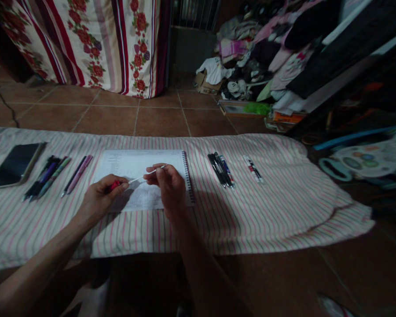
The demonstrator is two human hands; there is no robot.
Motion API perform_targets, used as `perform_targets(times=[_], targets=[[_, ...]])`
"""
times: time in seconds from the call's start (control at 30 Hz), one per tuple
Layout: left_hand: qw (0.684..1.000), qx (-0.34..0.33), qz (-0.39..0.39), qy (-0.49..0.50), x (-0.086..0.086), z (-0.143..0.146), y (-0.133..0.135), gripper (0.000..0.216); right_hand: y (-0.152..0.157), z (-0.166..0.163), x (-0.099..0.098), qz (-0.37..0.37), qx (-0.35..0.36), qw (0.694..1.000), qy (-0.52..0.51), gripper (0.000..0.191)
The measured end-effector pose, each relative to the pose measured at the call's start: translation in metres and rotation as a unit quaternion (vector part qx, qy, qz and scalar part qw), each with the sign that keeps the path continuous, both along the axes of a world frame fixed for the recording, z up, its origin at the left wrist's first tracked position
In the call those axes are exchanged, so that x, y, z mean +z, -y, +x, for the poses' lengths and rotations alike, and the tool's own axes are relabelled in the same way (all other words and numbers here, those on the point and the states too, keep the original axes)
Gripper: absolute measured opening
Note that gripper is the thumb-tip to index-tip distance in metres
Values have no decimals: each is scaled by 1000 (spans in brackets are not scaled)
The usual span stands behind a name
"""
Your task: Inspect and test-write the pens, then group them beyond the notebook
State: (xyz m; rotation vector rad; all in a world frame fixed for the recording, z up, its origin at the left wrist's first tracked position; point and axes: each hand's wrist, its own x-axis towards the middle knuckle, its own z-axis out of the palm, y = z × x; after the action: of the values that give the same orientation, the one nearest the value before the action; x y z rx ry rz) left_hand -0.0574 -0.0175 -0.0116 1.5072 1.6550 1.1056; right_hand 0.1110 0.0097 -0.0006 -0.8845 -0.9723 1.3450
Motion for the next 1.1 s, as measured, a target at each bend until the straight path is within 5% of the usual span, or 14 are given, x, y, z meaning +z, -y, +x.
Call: perform_targets(times=[0.4, 1.1], targets=[[994, -41, 49, -86, -1, -5, 0, 14, 1, 0, 2, -8, 5, 1000, 23, 19], [997, -38, 27, -54, 1, 1, 1, 13, 3, -10, -10, -9, 63, 995, 82, 18]])
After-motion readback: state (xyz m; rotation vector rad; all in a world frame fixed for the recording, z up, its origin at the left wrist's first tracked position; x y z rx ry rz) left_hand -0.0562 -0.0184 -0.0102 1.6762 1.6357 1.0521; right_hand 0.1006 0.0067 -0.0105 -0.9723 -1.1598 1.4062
